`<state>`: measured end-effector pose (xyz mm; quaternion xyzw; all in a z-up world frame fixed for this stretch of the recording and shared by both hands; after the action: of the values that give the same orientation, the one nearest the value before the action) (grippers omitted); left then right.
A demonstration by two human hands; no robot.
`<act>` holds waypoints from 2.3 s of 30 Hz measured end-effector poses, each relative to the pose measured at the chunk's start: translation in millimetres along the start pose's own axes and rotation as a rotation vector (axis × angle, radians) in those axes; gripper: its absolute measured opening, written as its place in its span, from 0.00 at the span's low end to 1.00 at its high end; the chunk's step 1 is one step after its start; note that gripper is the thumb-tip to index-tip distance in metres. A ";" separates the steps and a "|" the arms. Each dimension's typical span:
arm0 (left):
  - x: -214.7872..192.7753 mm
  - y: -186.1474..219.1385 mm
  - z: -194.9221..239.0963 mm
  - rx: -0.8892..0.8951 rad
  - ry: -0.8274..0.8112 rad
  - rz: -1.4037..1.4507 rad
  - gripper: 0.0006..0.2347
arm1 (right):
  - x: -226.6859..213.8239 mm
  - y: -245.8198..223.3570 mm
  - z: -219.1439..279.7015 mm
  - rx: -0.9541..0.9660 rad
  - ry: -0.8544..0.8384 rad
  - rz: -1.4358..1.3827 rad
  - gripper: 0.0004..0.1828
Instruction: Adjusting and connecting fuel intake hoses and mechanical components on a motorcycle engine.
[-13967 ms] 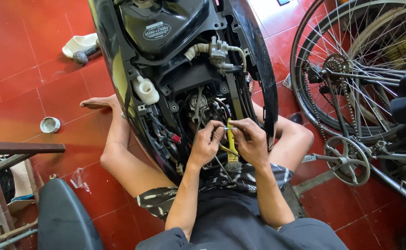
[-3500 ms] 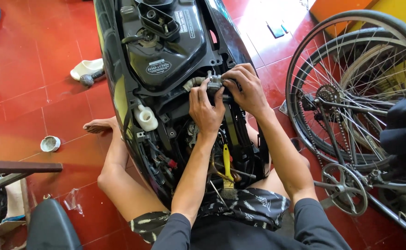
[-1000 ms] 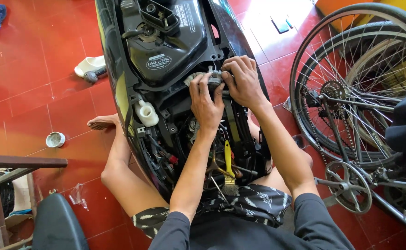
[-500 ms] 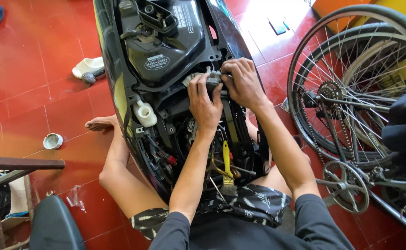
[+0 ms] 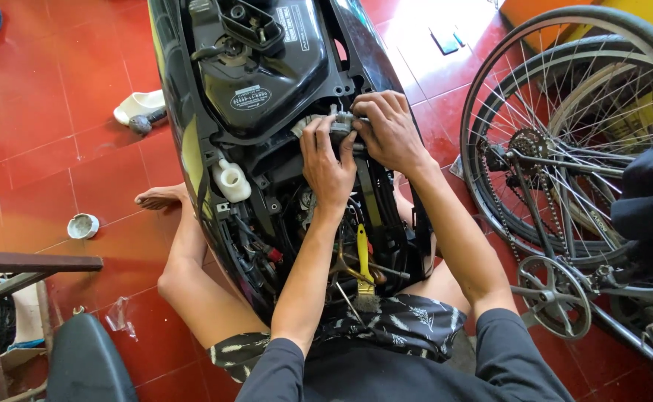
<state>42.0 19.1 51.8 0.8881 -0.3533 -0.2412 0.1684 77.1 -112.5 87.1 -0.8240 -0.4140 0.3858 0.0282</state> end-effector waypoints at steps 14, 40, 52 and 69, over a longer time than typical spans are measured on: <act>-0.7 0.4 0.8 0.000 0.017 0.024 0.17 | 5.5 5.9 4.2 -0.139 0.097 0.142 0.09; 9.2 -12.1 -13.1 -0.076 -0.444 -0.041 0.21 | -21.6 -40.3 133.6 0.323 0.165 -0.118 0.07; -106.1 -13.3 70.9 -0.149 0.008 0.169 0.07 | -28.2 -58.5 219.0 0.524 -0.028 -0.142 0.06; -121.5 7.3 171.6 -0.211 -0.623 0.180 0.11 | 22.6 -108.4 207.8 0.373 -0.294 0.019 0.10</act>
<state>-133.0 78.0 -49.1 0.7146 -0.4376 -0.5205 0.1640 -123.4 -82.2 -32.7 -0.7433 -0.3273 0.5718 0.1154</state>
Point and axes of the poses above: each hand's wrist, its own z-axis away from the middle knuckle, its own x-axis out of the palm, y = z × x, the point moved 7 cm from there along -z, towards the middle knuckle, and after that the axes turned 11 degrees about x, right-handed, at the moved point
